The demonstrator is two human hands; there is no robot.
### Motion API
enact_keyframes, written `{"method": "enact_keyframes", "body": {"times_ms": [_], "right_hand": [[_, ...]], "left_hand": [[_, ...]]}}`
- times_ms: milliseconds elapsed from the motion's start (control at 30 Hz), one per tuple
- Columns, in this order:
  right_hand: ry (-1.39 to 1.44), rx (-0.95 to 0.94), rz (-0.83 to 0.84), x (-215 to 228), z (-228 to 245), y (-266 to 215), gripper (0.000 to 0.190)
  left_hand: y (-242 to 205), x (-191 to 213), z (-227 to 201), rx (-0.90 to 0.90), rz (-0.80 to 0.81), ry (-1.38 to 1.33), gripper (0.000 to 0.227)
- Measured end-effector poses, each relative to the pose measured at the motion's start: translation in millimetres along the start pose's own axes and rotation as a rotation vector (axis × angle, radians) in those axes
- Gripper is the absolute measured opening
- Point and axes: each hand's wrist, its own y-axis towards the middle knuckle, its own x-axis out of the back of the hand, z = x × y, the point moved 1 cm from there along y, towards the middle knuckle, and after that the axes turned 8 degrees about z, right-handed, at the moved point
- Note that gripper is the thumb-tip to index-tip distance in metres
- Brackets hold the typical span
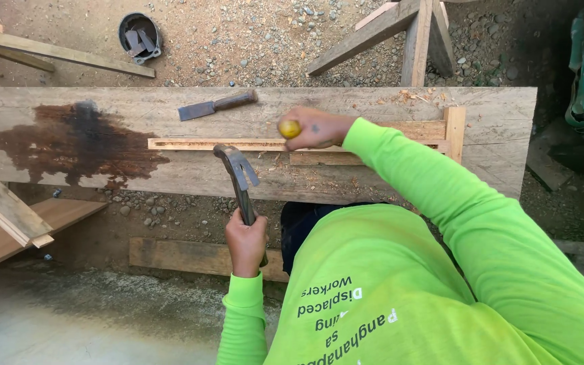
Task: Chiseling and hammering a groove in a piece of wood.
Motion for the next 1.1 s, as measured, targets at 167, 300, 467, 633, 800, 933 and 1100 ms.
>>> {"method": "enact_keyframes", "body": {"times_ms": [167, 300, 467, 633, 800, 933, 1100], "right_hand": [[0.27, -0.001, -0.032, 28.5, 4.9, -47.5, 0.028], [0.154, -0.072, -0.141, 7.7, 25.5, -31.5, 0.034], [-0.009, 0.047, -0.172, -0.2, 1.0, -26.2, 0.037], [-0.037, 0.051, -0.288, -7.3, 13.3, -49.4, 0.033], [0.224, 0.044, -0.445, 0.5, 4.6, -66.5, 0.03], [0.298, 0.152, -0.438, 6.7, 3.4, -79.3, 0.03], [-0.073, 0.106, -0.558, -15.0, 1.9, -63.2, 0.029]], "left_hand": [[-26.4, 8.2, 42.2, 0.124, -0.015, 0.065, 0.012], [-37.3, 3.6, 71.4, 0.271, -0.008, 0.09, 0.012], [-39.5, -6.7, 86.4, 0.255, 0.057, 0.244, 0.017], [-42.8, -17.3, 76.6, 0.204, 0.11, 0.245, 0.03], [-36.1, -21.2, 68.2, 0.199, 0.15, 0.311, 0.032], [-32.0, -19.6, 67.7, 0.161, 0.126, 0.359, 0.034], [-30.9, -18.0, 74.4, 0.185, 0.147, 0.359, 0.03]]}}
